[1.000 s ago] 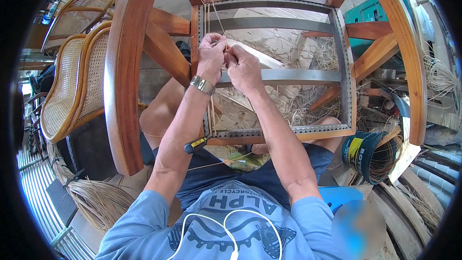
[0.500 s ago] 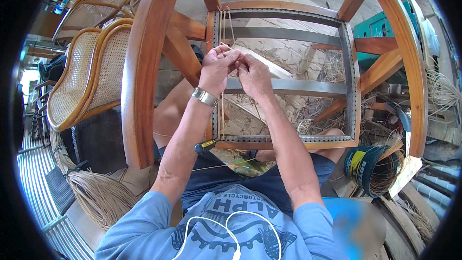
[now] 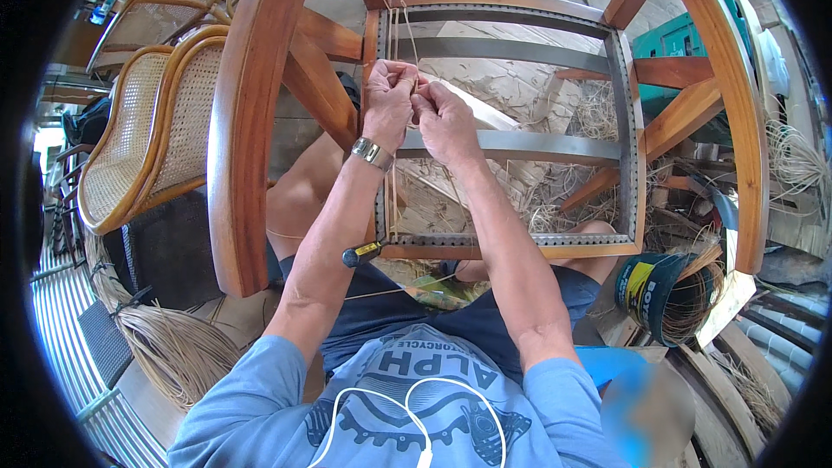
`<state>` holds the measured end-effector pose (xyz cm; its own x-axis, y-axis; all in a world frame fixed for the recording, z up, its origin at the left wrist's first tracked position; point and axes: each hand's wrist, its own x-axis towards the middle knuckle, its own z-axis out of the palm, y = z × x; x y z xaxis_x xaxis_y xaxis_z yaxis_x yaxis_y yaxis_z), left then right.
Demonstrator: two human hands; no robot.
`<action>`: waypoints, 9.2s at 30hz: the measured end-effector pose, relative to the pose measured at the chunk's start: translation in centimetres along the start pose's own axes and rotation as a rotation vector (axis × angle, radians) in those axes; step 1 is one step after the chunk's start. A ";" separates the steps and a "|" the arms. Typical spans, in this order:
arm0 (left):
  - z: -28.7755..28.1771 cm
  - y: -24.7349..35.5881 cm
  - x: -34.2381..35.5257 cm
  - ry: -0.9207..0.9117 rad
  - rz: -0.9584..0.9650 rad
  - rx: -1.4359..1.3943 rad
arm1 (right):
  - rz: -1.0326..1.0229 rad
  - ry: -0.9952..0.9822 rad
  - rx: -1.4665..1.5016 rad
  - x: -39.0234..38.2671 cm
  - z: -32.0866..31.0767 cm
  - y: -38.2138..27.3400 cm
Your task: The recorder is repairing a wooden chair with a cane seat and back, weaving or securing cane strands.
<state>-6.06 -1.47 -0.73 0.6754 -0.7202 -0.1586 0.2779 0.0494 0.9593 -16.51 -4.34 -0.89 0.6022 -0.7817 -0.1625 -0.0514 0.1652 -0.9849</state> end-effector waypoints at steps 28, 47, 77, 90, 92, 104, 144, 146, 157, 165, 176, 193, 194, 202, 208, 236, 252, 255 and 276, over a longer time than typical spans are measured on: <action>-1.6 -2.0 -1.2 -0.118 0.246 1.233 | -0.368 0.022 -0.316 -1.1 1.0 0.9; -3.2 3.6 -2.0 -0.281 -0.357 -0.016 | 0.118 -0.209 0.125 -1.1 -1.6 -1.4; -1.6 4.1 -3.4 -0.151 0.016 0.523 | 0.215 -0.236 0.186 4.0 -2.2 -4.4; -2.5 0.9 -2.6 -0.101 0.183 0.667 | 0.264 0.002 -0.002 5.7 0.1 -2.7; -2.9 0.6 -2.2 -0.197 -0.120 0.330 | 0.321 -0.007 0.107 5.1 -0.6 -3.1; -2.7 2.6 -0.9 -0.243 -0.206 0.007 | 0.547 -0.293 0.386 1.7 -3.3 -4.4; -2.6 2.1 -0.9 -0.108 -0.313 -0.091 | -0.124 0.043 -0.354 2.8 -3.0 -0.8; -2.4 2.2 -0.9 -0.090 -0.280 -0.160 | -0.159 0.025 -0.310 2.7 -2.9 -0.7; -2.6 3.5 -0.9 -0.128 -0.223 0.015 | -0.009 -0.135 0.336 2.6 -3.7 0.4; -2.6 3.8 -1.1 -0.174 -0.191 -0.034 | 0.115 -0.237 0.719 3.2 -4.0 1.0; -3.4 2.2 -1.1 -0.156 -0.128 0.172 | 0.056 -0.347 0.153 4.9 -4.1 -0.1; -3.0 0.6 -0.7 -0.083 0.038 0.485 | -0.099 -0.327 -0.423 6.0 -4.2 -1.3; -3.0 0.5 -0.7 -0.089 0.056 0.539 | -0.105 -0.325 -0.461 6.0 -4.2 -1.5; -3.1 0.4 0.3 -0.158 0.023 0.529 | -0.213 -0.295 -0.546 5.8 -4.0 -2.1; -2.7 1.2 0.1 -0.195 -0.008 0.438 | -0.227 -0.175 -0.530 5.3 -4.0 -2.0; -2.2 1.3 -0.9 -0.202 -0.198 0.253 | 0.360 -0.082 0.122 0.7 -3.6 -2.4; -2.4 1.6 -3.1 -0.148 -0.002 0.657 | 0.317 -0.005 0.228 -1.9 -2.0 -1.9; -2.4 1.7 -3.2 -0.172 0.089 0.760 | 0.315 -0.024 0.228 -2.0 -2.1 -2.1; -2.5 0.3 -3.9 -0.199 0.637 1.131 | 0.198 -0.025 0.152 -3.0 -1.6 -0.6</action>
<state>-6.91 3.07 -0.44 0.3360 -0.8801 0.3355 -0.8384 -0.1171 0.5324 -19.58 -3.10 0.05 0.6121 -0.7100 -0.3481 -0.0509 0.4039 -0.9134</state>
